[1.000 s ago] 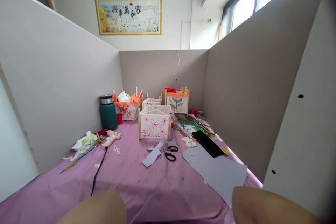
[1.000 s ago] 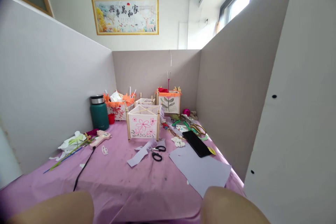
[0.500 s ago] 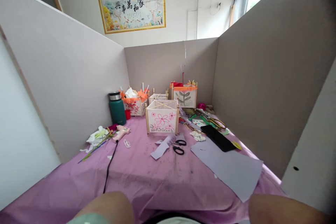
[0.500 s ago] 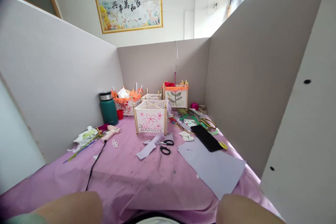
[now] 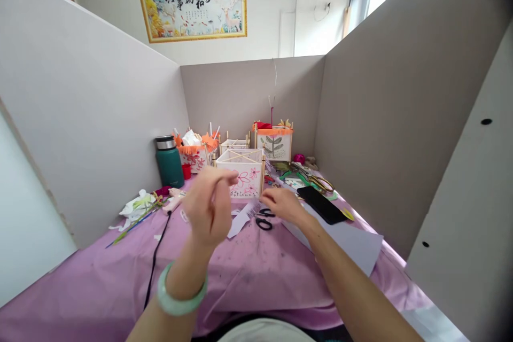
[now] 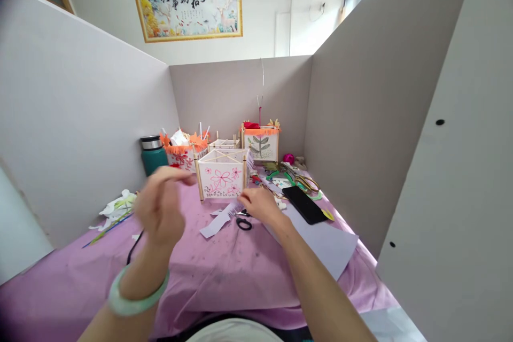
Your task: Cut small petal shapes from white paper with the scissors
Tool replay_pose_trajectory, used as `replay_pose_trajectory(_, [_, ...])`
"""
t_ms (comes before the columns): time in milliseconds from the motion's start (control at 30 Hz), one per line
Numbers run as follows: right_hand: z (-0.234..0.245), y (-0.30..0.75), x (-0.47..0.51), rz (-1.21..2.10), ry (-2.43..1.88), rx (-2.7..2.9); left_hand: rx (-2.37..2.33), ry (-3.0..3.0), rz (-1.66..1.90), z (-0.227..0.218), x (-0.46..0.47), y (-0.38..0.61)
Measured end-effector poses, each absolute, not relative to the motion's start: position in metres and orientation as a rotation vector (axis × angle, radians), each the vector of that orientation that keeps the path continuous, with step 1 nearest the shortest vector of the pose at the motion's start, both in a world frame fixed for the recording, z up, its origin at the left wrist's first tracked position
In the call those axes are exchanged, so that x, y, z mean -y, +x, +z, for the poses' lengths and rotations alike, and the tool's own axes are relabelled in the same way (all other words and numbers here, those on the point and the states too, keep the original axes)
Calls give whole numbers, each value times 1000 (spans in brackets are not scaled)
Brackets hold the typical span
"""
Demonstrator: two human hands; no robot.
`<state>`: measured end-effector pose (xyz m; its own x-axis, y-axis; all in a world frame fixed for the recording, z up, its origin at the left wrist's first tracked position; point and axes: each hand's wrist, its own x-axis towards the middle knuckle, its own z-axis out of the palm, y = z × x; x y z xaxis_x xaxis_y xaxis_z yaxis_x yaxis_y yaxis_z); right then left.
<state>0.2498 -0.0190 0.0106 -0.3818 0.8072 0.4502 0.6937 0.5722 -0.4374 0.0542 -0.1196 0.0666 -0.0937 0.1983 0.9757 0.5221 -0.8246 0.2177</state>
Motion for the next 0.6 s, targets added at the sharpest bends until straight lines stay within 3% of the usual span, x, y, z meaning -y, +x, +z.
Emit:
replay_pose_trajectory(67, [-23, 251, 2, 207, -1330, 2306, 1374, -2223, -1791, 60, 73, 56])
replay_pose_trajectory(133, [-44, 256, -5, 237, -1295, 2392, 1952, -2409, -1324, 41, 38, 54])
replay_pose_trajectory(233, [-54, 264, -6, 248, -1247, 2389, 2294, -2334, -1028, 8, 8, 50])
replay_pose_trajectory(467, [-44, 264, -7, 211, -1321, 2425, 2382, -2372, -1049, -28, -6, 46])
replay_pose_trajectory(533, [-40, 264, -8, 206, -1372, 2438, 2361, -2430, -1198, -33, -9, 43])
replay_pose_trajectory(600, [-35, 265, -9, 251, -1454, 2448, 2273, -2489, -1564, -35, -11, 39])
